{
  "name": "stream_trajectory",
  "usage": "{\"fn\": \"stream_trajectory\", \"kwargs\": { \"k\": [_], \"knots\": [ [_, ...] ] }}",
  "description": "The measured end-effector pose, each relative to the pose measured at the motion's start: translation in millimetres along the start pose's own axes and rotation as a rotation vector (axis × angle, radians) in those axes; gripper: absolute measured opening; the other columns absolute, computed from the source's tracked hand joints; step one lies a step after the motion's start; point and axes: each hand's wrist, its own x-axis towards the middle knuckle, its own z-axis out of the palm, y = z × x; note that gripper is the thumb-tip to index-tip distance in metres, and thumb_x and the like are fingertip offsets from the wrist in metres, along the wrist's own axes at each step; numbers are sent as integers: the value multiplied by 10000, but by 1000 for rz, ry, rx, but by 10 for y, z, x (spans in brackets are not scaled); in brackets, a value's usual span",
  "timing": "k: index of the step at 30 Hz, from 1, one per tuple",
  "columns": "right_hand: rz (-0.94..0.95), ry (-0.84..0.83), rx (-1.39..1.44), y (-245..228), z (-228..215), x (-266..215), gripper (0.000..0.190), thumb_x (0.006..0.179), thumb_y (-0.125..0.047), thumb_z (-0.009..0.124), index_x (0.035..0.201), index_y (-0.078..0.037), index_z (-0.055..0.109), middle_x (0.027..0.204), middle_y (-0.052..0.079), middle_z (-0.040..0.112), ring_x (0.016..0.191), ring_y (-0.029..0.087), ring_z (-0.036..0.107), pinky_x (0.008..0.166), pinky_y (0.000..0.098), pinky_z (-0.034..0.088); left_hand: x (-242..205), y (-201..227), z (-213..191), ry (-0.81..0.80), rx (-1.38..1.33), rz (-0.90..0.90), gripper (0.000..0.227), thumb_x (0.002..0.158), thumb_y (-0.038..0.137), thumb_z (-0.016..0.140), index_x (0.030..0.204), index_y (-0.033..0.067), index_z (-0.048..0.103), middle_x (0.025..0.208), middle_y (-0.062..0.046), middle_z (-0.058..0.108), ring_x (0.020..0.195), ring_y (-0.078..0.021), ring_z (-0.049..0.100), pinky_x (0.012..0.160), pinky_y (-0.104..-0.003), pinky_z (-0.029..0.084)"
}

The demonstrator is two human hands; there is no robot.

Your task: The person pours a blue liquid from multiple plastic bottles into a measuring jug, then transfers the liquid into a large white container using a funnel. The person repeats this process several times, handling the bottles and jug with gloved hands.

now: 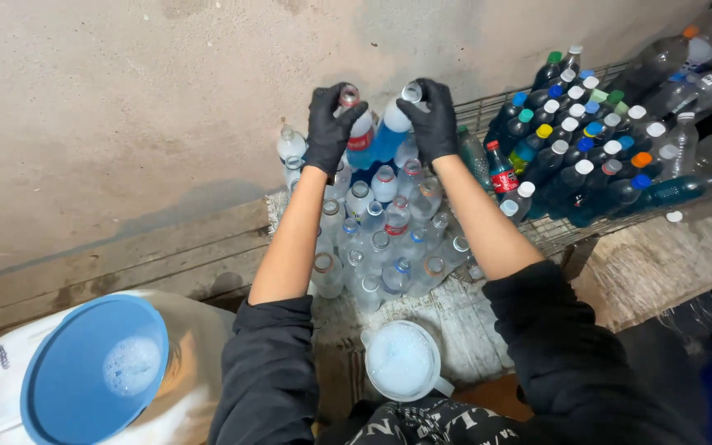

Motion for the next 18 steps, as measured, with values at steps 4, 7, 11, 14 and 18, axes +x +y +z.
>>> {"fn": "stream_trajectory", "kwargs": {
  "k": [4, 7, 11, 14, 18],
  "knots": [
    [-135, 14, 367, -415, -400, 314, 437, 980, -36, 884, 1334, -126, 646, 1305, 81, 698, 1220, 258, 672, 1112, 403, 533, 137, 1027, -233, 25, -273, 25, 340, 1045, 239, 784, 1343, 196, 626, 1287, -88, 673, 1125, -258, 672, 996, -390, 576],
    [-306, 13, 484, -924, -771, 312, 352, 1051, -54, 826, 1315, -113, 602, 1288, 106, 647, 1237, 274, 623, 1137, 421, 510, 115, 1577, -434, 40, -333, 246, 281, 1133, 329, 703, 1350, 161, 645, 1303, -77, 725, 1228, -244, 695, 1144, -399, 518],
    [-269, -16, 519, -1480, -1277, -170, 259, 1171, -324, 647, 1318, -121, 580, 1251, 90, 622, 1212, 272, 651, 1096, 409, 507, -440, 2685, -656, -5, -261, 224, 245, 1169, 344, 573, 1246, 111, 566, 1009, -115, 685, 981, -262, 721, 963, -400, 545],
    [-231, -87, 353, -1505, -1573, -528, 367, 1194, -451, 564, 1306, -103, 598, 1235, 86, 633, 1173, 235, 608, 1066, 385, 495, -932, 3000, -750, -31, -171, 110, 321, 1168, 415, 536, 1178, 96, 568, 941, -109, 680, 899, -238, 713, 910, -376, 554],
    [64, -419, 562, -1779, -1807, -1158, 426, 1136, -321, 672, 1308, 63, 610, 1040, 308, 733, 1006, 365, 789, 927, 392, 634, -1643, 2859, -966, -235, -114, -206, 314, 1155, 417, 626, 1259, 124, 668, 991, -120, 803, 1028, -223, 779, 1044, -438, 572]
  ]
}}
